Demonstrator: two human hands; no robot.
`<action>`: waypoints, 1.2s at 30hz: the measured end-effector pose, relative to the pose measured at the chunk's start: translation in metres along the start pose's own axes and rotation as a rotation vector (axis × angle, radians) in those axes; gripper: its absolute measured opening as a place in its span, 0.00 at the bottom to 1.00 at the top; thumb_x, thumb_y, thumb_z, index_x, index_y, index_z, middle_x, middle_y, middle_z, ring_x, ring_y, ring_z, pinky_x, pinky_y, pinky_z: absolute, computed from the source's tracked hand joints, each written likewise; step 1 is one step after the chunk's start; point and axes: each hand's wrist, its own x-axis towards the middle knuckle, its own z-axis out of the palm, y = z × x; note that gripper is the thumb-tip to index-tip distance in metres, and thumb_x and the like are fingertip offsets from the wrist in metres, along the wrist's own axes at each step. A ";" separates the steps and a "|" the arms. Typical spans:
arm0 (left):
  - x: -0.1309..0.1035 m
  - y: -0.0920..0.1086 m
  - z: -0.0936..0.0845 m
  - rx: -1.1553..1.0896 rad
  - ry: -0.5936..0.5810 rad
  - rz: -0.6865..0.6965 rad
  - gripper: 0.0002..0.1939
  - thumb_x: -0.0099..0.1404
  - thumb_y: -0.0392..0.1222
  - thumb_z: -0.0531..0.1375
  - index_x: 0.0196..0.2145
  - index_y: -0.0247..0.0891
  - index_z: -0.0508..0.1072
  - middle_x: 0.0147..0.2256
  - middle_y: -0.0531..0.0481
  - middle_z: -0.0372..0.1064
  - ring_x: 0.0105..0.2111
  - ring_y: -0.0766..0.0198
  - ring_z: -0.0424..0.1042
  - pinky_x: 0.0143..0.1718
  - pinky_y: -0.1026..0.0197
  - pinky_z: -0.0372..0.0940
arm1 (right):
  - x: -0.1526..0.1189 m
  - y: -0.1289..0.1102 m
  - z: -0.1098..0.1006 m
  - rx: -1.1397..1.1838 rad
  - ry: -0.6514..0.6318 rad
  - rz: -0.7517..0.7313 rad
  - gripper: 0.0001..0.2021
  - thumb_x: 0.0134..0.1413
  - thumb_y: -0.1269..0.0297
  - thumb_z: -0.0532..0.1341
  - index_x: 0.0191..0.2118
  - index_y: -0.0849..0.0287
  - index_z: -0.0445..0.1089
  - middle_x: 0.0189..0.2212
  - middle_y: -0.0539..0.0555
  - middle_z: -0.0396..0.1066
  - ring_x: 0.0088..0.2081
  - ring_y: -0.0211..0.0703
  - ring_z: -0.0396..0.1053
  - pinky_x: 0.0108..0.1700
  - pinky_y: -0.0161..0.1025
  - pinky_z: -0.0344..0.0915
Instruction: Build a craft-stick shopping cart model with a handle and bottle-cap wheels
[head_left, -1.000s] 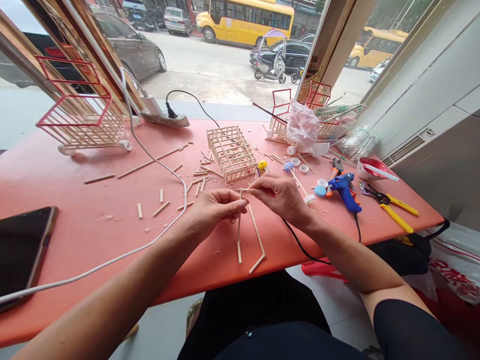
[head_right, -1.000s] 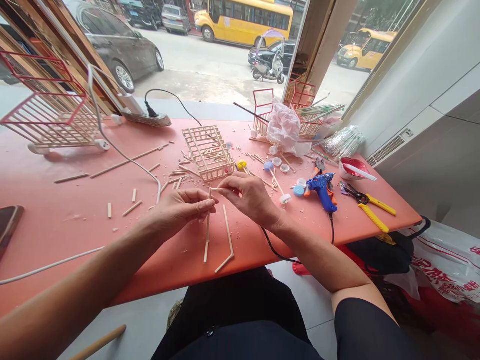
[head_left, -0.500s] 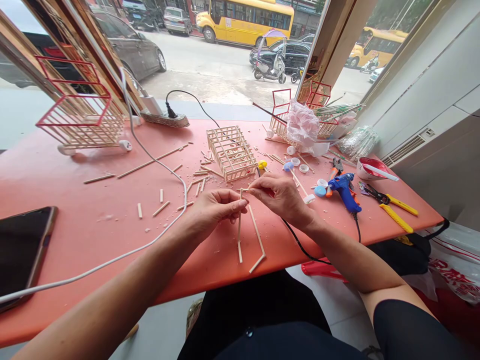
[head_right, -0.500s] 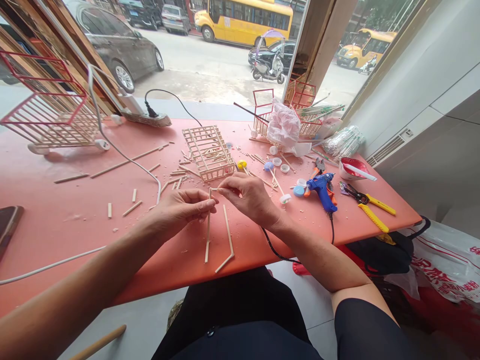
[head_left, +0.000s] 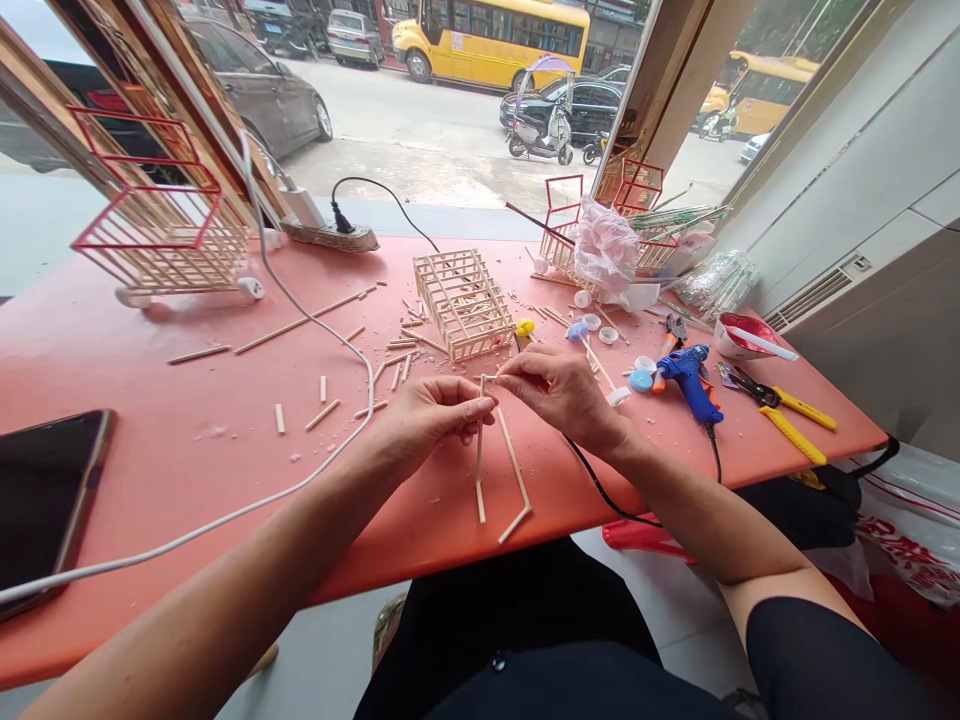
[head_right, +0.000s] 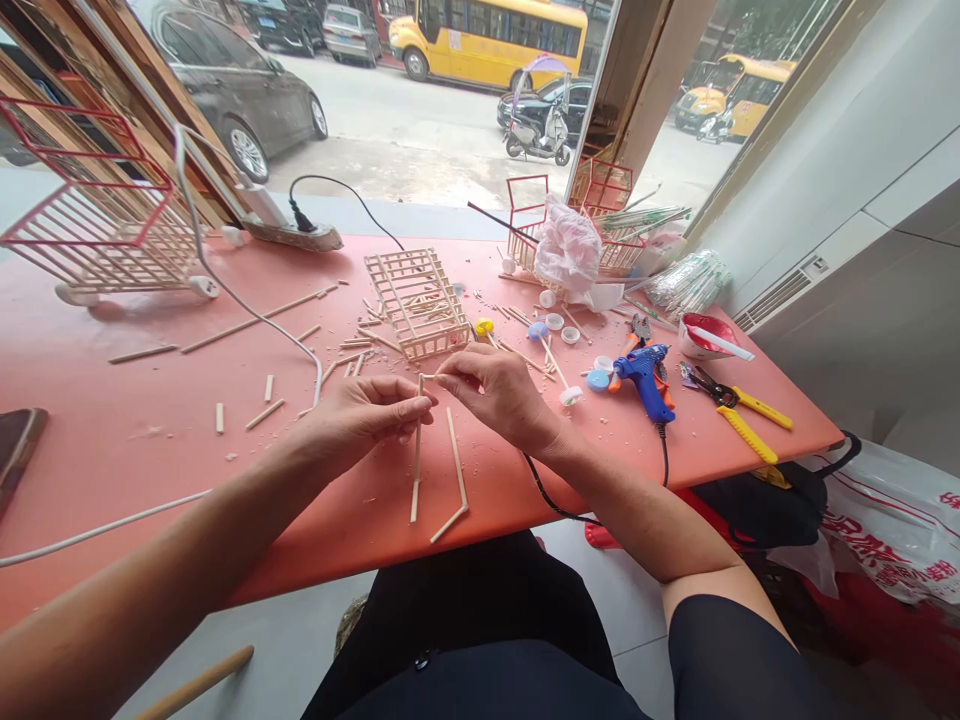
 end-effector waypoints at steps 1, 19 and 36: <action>0.000 0.000 0.000 0.001 -0.002 0.001 0.22 0.43 0.54 0.80 0.25 0.34 0.80 0.25 0.47 0.77 0.21 0.70 0.66 0.24 0.65 0.65 | 0.000 0.000 0.000 -0.001 0.001 0.000 0.08 0.66 0.68 0.65 0.33 0.60 0.78 0.30 0.51 0.74 0.29 0.35 0.65 0.34 0.35 0.61; 0.003 -0.007 -0.007 0.038 -0.034 0.019 0.20 0.49 0.54 0.78 0.29 0.35 0.82 0.28 0.46 0.79 0.23 0.69 0.68 0.26 0.64 0.67 | 0.001 0.004 0.002 0.019 0.014 -0.031 0.08 0.65 0.69 0.65 0.33 0.60 0.78 0.29 0.51 0.75 0.29 0.35 0.65 0.34 0.34 0.62; 0.000 0.000 0.001 -0.010 0.002 0.000 0.21 0.42 0.53 0.80 0.24 0.35 0.80 0.24 0.47 0.77 0.21 0.70 0.66 0.24 0.64 0.64 | 0.001 0.003 0.002 -0.006 0.008 -0.012 0.08 0.65 0.69 0.65 0.33 0.60 0.78 0.29 0.50 0.74 0.29 0.35 0.64 0.34 0.35 0.61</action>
